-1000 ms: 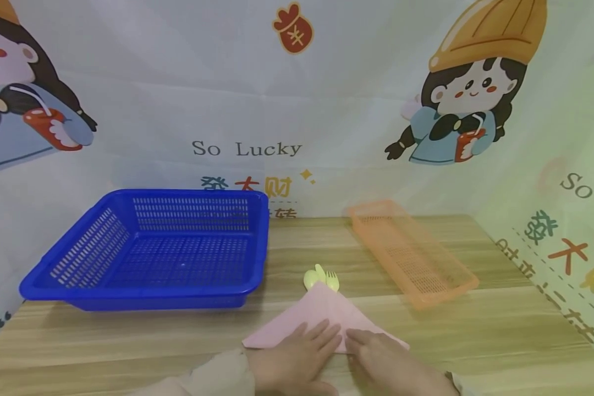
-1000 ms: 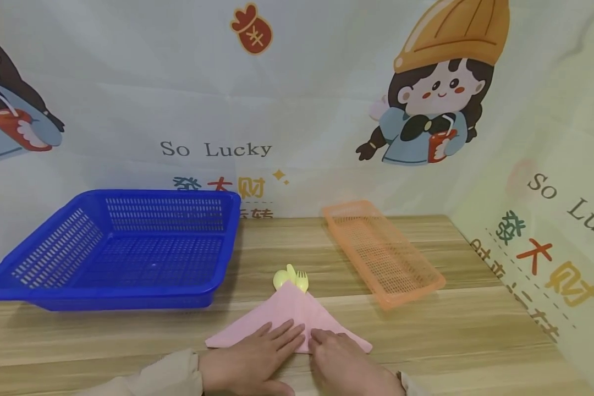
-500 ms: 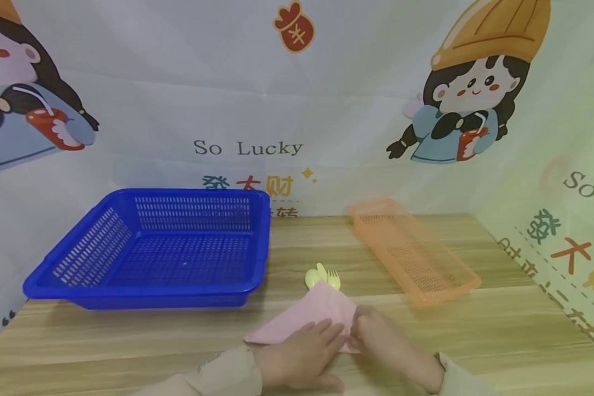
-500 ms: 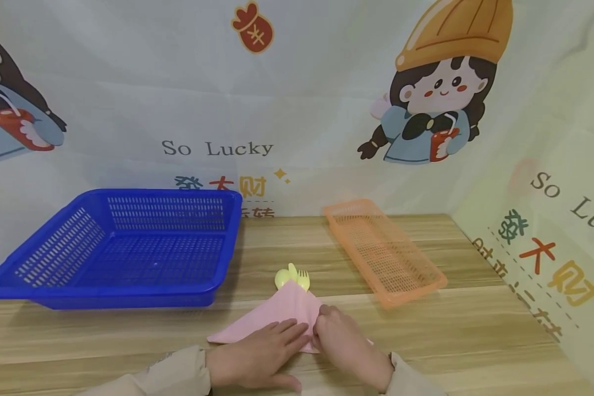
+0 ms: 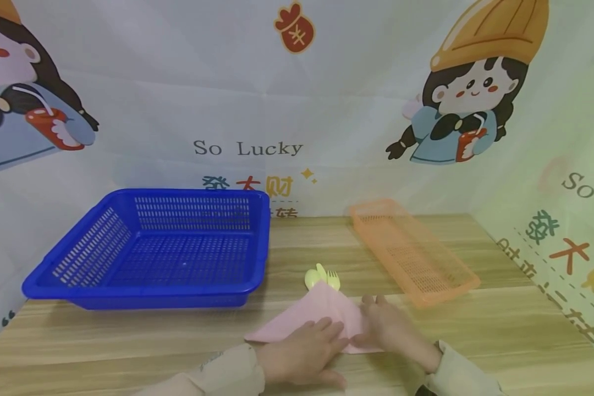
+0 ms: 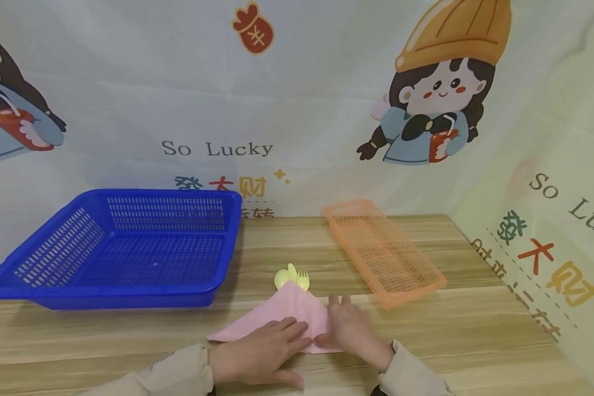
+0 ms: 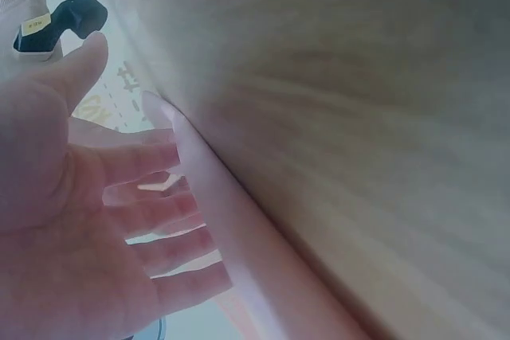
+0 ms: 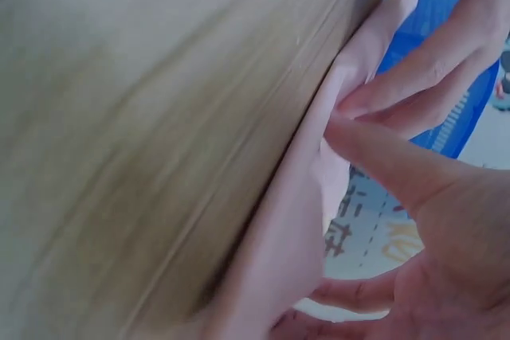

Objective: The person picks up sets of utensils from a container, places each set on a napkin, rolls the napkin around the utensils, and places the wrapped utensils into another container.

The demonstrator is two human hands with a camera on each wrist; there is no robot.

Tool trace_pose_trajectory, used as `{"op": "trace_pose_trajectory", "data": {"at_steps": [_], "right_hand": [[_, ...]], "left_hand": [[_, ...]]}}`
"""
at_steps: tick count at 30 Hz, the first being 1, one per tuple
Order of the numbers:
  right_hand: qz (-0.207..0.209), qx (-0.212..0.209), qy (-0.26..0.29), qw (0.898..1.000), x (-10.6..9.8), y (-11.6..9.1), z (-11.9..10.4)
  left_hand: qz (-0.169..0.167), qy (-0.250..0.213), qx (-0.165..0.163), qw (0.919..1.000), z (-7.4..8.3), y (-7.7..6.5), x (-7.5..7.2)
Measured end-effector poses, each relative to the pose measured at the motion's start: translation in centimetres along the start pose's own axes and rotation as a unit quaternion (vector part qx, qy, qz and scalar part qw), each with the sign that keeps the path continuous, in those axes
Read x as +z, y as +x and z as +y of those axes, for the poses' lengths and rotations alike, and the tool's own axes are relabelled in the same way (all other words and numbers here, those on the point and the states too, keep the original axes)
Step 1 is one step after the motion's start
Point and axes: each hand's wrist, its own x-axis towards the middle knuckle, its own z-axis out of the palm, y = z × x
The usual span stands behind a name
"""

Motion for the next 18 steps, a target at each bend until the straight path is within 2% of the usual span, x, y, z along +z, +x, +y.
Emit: {"op": "trace_pose_trajectory", "data": {"at_steps": [4,13,16,18], "right_hand": [[-0.025,0.012,0.036,0.999,-0.1,0.2,0.7],[-0.03,0.015,0.084,0.996,-0.2,0.2,0.9],[-0.042,0.011,0.12,0.992,-0.4,0.3,0.9],[-0.058,0.0,0.161,0.985,-0.5,0.4,1.2]], "left_hand": [[0.006,0.013,0.006,0.9999,-0.1,0.2,0.1],[0.013,0.008,0.011,0.9998,-0.2,0.3,0.3],[0.012,0.009,0.01,0.9998,-0.2,0.3,0.3],[0.011,0.008,0.01,0.9999,-0.2,0.3,0.2]]}}
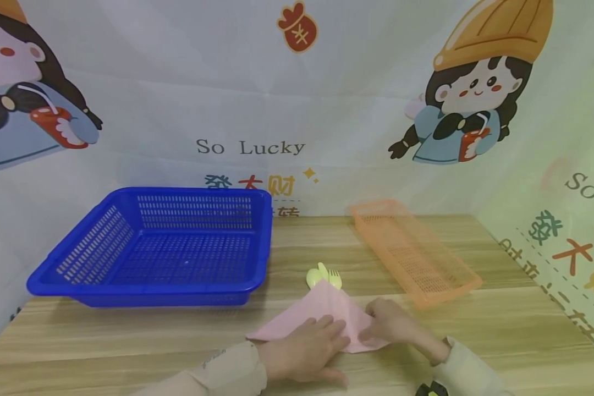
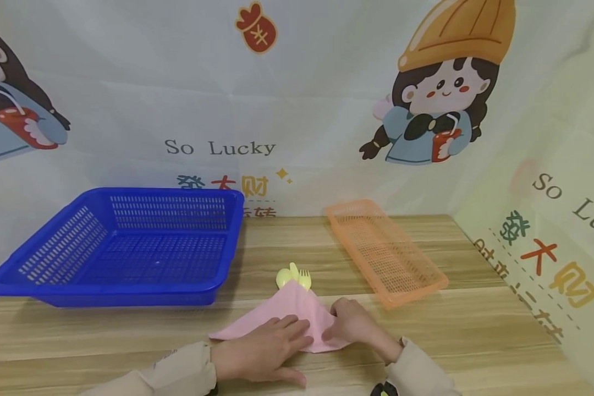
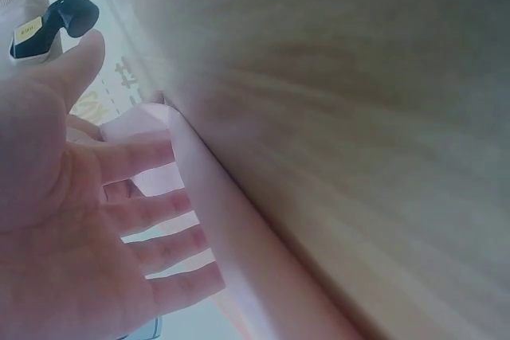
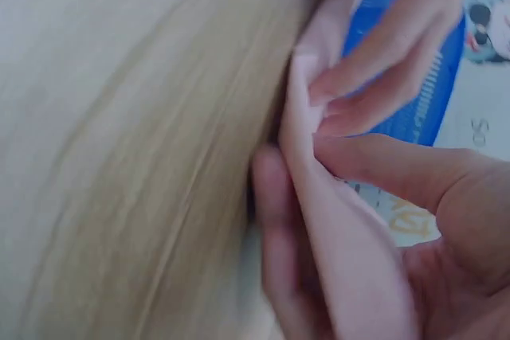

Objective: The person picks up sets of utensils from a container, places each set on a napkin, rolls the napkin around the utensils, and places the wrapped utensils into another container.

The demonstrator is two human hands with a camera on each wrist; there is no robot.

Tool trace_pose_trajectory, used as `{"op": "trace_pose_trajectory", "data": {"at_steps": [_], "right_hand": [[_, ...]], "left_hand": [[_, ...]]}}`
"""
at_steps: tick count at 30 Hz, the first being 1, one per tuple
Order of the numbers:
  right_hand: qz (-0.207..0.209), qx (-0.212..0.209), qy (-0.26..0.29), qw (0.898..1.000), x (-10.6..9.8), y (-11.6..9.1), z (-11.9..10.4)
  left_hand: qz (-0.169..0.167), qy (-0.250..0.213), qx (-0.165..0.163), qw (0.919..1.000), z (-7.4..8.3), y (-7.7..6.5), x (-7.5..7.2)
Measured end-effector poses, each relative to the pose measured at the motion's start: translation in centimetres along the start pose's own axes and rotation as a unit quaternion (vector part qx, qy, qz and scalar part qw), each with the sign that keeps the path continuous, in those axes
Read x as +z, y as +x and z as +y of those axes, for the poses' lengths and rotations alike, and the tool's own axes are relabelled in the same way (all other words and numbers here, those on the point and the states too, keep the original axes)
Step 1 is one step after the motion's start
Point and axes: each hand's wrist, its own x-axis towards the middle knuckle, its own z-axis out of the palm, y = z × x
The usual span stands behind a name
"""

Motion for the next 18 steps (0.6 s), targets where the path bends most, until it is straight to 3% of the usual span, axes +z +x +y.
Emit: {"op": "trace_pose_trajectory", "data": {"at_steps": [3,8,14,18], "right_hand": [[-0.045,-0.027,0.086,0.995,-0.5,0.1,0.7],[-0.109,-0.039,0.202,0.972,-1.3,-0.1,0.9],[-0.135,-0.082,0.241,0.958,-2.2,-0.3,-0.4],[-0.139,-0.1,0.221,0.96,-2.3,-0.4,-1.4]], "left_hand": [[-0.004,-0.006,-0.001,1.0,0.0,0.0,-0.1],[-0.004,-0.01,0.001,0.9999,-0.1,-0.1,-0.1],[0.002,-0.001,0.002,1.0,-0.1,-0.1,-0.1],[-0.001,-0.001,-0.003,1.0,0.0,-0.1,-0.2]]}}
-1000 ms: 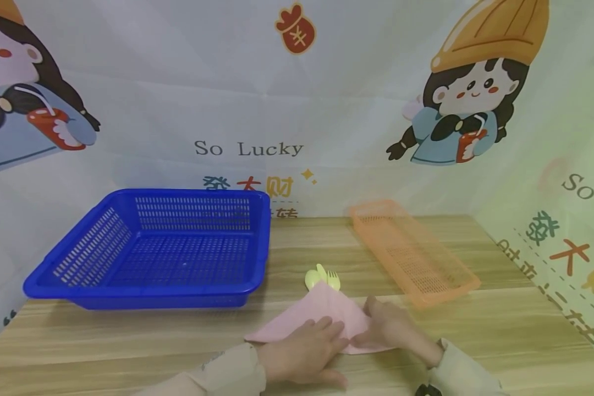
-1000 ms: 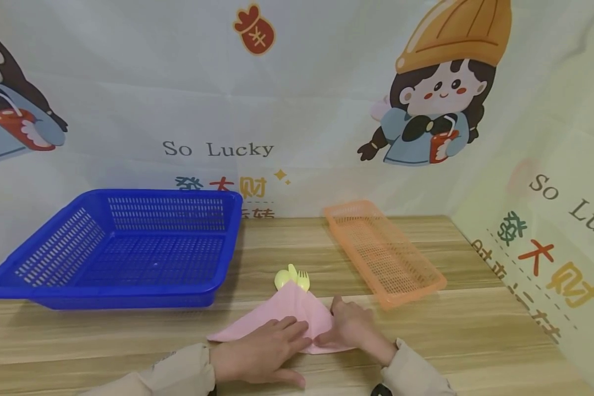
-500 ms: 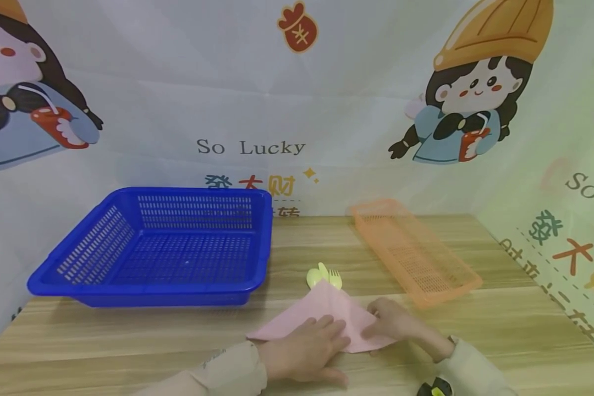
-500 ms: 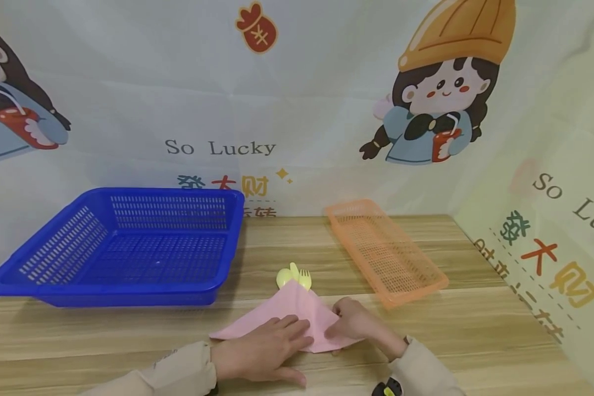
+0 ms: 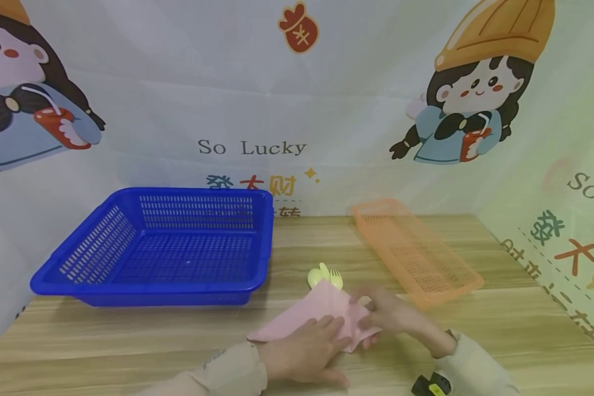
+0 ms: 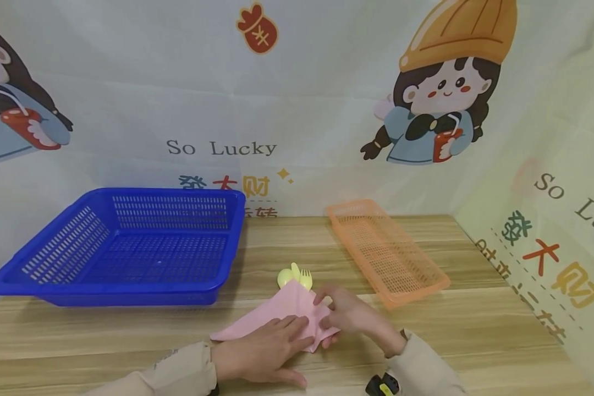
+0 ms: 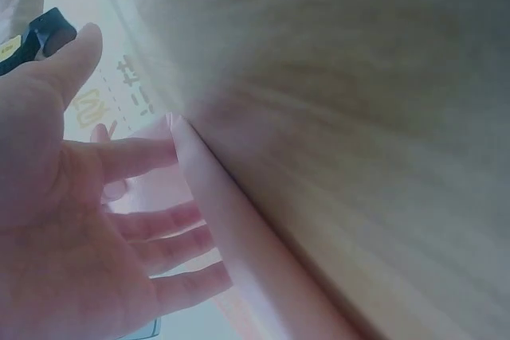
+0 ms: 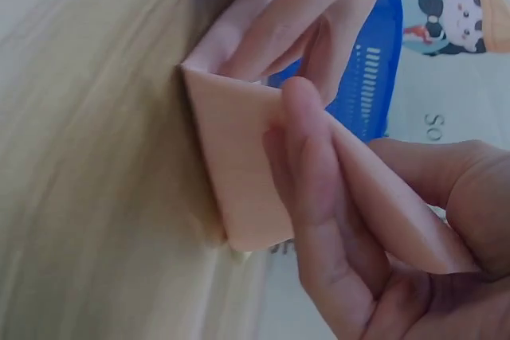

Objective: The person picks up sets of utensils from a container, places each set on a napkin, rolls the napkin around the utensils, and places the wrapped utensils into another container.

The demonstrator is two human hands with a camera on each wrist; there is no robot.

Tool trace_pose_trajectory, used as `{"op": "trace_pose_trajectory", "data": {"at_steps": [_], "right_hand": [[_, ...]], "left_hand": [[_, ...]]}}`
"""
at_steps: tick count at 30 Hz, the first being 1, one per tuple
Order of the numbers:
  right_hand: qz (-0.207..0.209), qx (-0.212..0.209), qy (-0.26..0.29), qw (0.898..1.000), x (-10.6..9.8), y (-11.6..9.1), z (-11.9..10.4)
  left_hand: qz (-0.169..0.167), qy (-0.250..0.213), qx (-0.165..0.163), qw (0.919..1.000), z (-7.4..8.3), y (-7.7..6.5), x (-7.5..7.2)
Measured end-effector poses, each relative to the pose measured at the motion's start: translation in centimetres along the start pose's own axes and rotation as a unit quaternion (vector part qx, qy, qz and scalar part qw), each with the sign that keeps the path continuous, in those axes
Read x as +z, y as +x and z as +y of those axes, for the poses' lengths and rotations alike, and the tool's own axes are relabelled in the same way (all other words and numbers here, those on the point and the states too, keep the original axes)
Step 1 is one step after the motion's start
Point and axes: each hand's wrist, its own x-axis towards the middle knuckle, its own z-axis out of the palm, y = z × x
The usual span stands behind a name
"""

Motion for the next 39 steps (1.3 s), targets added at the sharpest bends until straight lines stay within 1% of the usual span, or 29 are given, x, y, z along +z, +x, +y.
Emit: {"op": "trace_pose_trajectory", "data": {"at_steps": [3,4,6,9,12,15,17,19,22,23,24,26,27,29,31,32,33,34,35,36,37,38,39], "right_hand": [[0.014,-0.002,-0.044,0.999,0.5,0.1,-0.6],[0.025,0.0,-0.065,0.998,0.7,0.2,-0.8],[0.045,0.005,-0.085,0.995,1.3,0.3,-1.2],[0.081,0.014,-0.131,0.988,2.1,0.5,-1.7],[0.11,0.024,-0.169,0.979,2.8,0.6,-2.3],[0.13,0.017,-0.198,0.971,3.3,0.8,-2.6],[0.139,0.007,-0.216,0.966,3.6,0.8,-2.8],[0.147,-0.009,-0.233,0.961,3.9,0.7,-2.9],[0.163,-0.038,-0.264,0.95,4.4,0.7,-3.0],[0.169,-0.046,-0.272,0.946,4.6,0.7,-3.0],[0.173,-0.053,-0.28,0.943,4.7,0.6,-3.0],[0.182,-0.06,-0.289,0.938,4.9,0.6,-3.0],[0.184,-0.059,-0.292,0.937,5.0,0.6,-3.0],[0.187,-0.06,-0.296,0.935,5.1,0.6,-3.0],[0.189,-0.065,-0.297,0.934,5.2,0.6,-3.0],[0.191,-0.07,-0.3,0.932,5.3,0.6,-3.0],[0.193,-0.077,-0.304,0.93,5.4,0.6,-2.9],[0.196,-0.085,-0.306,0.928,5.4,0.6,-2.9],[0.198,-0.093,-0.305,0.927,5.5,0.6,-2.9],[0.199,-0.103,-0.303,0.926,5.6,0.6,-2.8],[0.201,-0.114,-0.304,0.924,5.7,0.6,-2.7],[0.206,-0.125,-0.308,0.92,5.9,0.6,-2.6],[0.212,-0.136,-0.313,0.916,6.0,0.6,-2.4]], "left_hand": [[0.008,0.011,0.005,0.9999,0.0,0.0,0.0],[0.013,0.017,0.007,0.9998,0.0,0.0,0.0],[0.015,0.023,0.007,0.9996,-0.1,0.0,0.0],[0.011,0.024,0.0,0.9996,-0.1,-0.1,-0.1],[0.01,0.012,0.001,0.9999,-0.2,-0.2,-0.3],[0.015,-0.039,0.009,0.9991,-0.6,-0.2,-0.3],[0.025,-0.082,0.021,0.9961,-1.0,-0.2,-0.3],[0.036,-0.128,0.038,0.9904,-1.4,-0.1,-0.3],[0.04,-0.182,0.043,0.9816,-1.9,-0.1,-0.3],[0.038,-0.202,0.036,0.9779,-2.0,-0.1,-0.3],[0.034,-0.229,0.025,0.9724,-2.1,-0.2,-0.3],[0.029,-0.278,-0.004,0.9602,-2.4,-0.3,-0.3],[0.03,-0.298,-0.013,0.9539,-2.6,-0.3,-0.4],[0.034,-0.342,-0.03,0.9385,-3.0,-0.3,-0.4],[0.035,-0.398,-0.055,0.915,-3.3,-0.3,-0.5],[0.036,-0.433,-0.071,0.8977,-3.4,-0.3,-0.5],[0.036,-0.47,-0.084,0.878,-3.5,-0.2,-0.5],[0.036,-0.515,-0.1,0.8505,-3.5,-0.2,-0.4],[0.038,-0.552,-0.116,0.8251,-3.6,-0.2,-0.4],[0.039,-0.59,-0.128,0.7964,-3.6,-0.1,-0.4],[0.038,-0.618,-0.137,0.7735,-3.6,-0.1,-0.3],[0.039,-0.641,-0.143,0.753,-3.7,0.0,-0.2],[0.037,-0.661,-0.148,0.7349,-3.7,0.0,-0.2]]}}
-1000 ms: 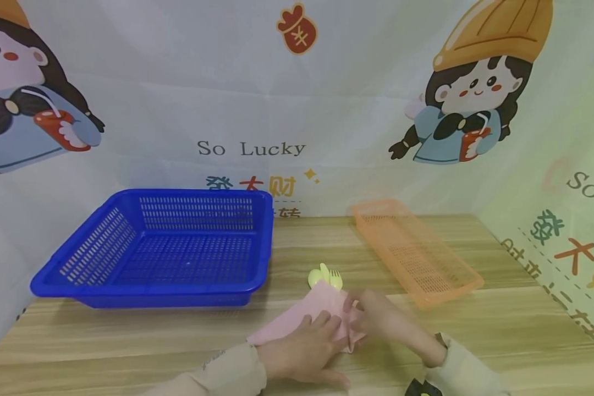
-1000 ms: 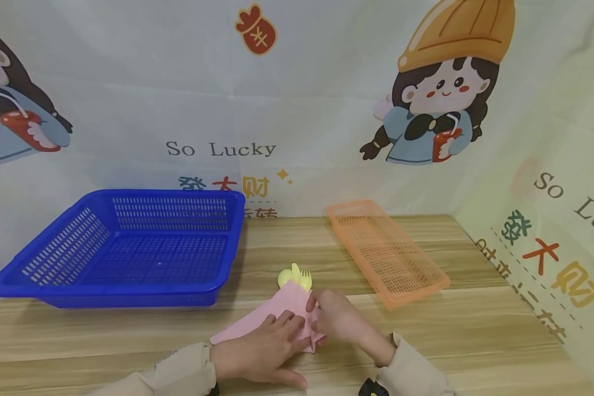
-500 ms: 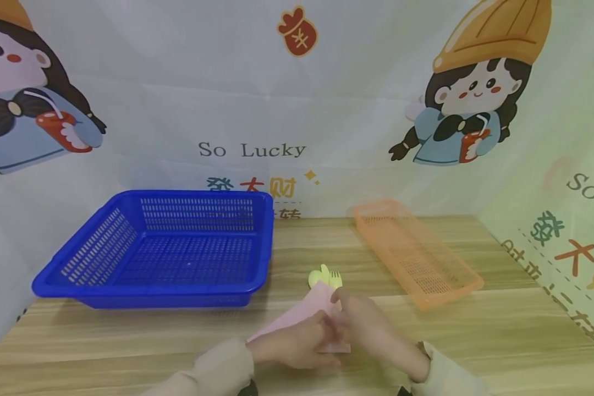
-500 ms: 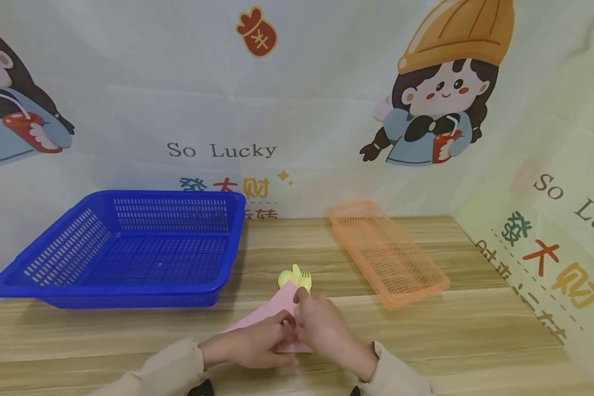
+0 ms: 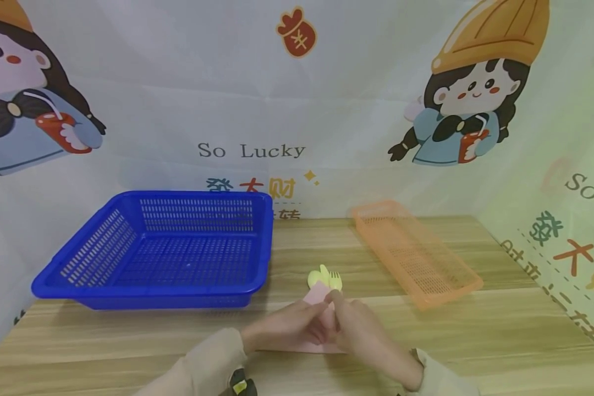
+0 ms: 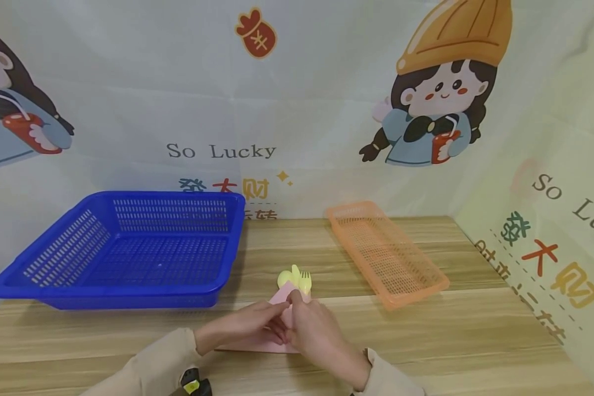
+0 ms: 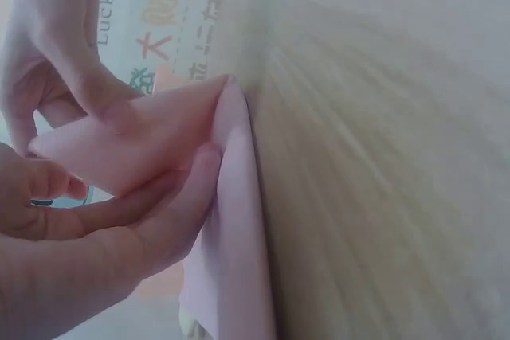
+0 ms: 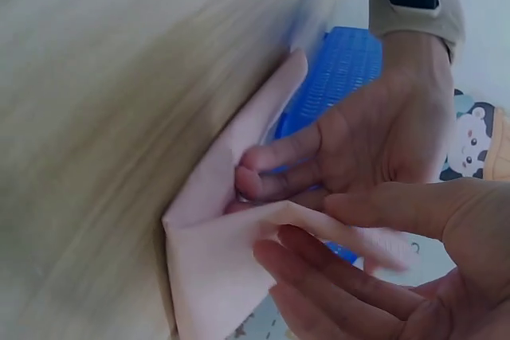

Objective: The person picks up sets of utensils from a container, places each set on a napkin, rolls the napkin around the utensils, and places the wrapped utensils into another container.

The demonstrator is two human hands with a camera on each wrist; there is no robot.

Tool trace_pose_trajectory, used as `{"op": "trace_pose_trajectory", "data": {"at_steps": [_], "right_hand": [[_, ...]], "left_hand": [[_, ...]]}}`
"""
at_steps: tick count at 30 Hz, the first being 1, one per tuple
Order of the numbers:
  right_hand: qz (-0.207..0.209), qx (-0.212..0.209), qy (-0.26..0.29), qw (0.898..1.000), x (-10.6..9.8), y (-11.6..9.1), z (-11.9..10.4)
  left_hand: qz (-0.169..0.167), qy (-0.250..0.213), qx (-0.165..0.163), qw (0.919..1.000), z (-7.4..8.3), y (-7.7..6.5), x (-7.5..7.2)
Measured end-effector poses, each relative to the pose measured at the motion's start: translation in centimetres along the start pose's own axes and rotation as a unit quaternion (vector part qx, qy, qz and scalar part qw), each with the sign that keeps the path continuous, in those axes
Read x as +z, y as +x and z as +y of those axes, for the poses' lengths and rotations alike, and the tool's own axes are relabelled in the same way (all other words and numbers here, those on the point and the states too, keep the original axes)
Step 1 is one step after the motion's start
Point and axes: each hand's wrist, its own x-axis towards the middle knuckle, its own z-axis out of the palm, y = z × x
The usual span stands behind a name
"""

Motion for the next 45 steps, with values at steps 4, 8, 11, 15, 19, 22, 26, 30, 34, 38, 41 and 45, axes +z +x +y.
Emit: {"op": "trace_pose_trajectory", "data": {"at_steps": [4,8,11,15,19,22,26,30,34,38,41,45], "right_hand": [[0.024,-0.028,-0.01,0.999,0.4,-0.5,0.2],[0.016,-0.029,-0.007,0.999,0.6,-0.8,0.4],[-0.008,-0.024,0.013,1.0,0.6,-1.0,0.7],[-0.047,-0.032,0.029,0.998,0.4,-1.1,1.1],[-0.077,-0.09,0.012,0.993,0.3,-1.3,1.4],[-0.095,-0.149,0.001,0.984,0.5,-1.5,1.7],[-0.099,-0.197,-0.025,0.975,0.8,-2.0,1.9],[-0.079,-0.233,-0.067,0.967,1.1,-2.5,2.1],[-0.055,-0.264,-0.107,0.957,1.2,-2.8,2.3],[-0.035,-0.279,-0.136,0.95,1.4,-3.0,2.4],[-0.046,-0.279,-0.173,0.943,1.2,-3.2,2.4],[-0.089,-0.272,-0.233,0.929,0.9,-3.5,2.5]], "left_hand": [[-0.002,-0.059,-0.022,0.998,-0.1,-0.1,-0.1],[-0.012,-0.067,-0.022,0.9974,-0.1,-0.3,-0.5],[-0.013,-0.017,-0.017,0.9996,-0.2,-0.4,-0.7],[0.02,0.089,-0.024,0.9956,-0.2,-0.3,-0.8],[0.053,0.136,-0.02,0.9891,-0.3,-0.4,-0.7],[0.074,0.184,0.009,0.9802,-0.5,-0.4,-0.4],[0.091,0.283,0.046,0.9535,-0.5,-0.6,-0.2],[0.093,0.332,0.048,0.9374,-0.2,-0.9,0.0],[0.088,0.353,0.037,0.9306,0.1,-1.1,0.1],[0.082,0.364,0.033,0.9274,0.2,-1.3,0.0],[0.079,0.375,0.048,0.9223,0.2,-1.4,-0.2],[0.087,0.409,0.06,0.9062,0.2,-1.6,-0.1]]}}
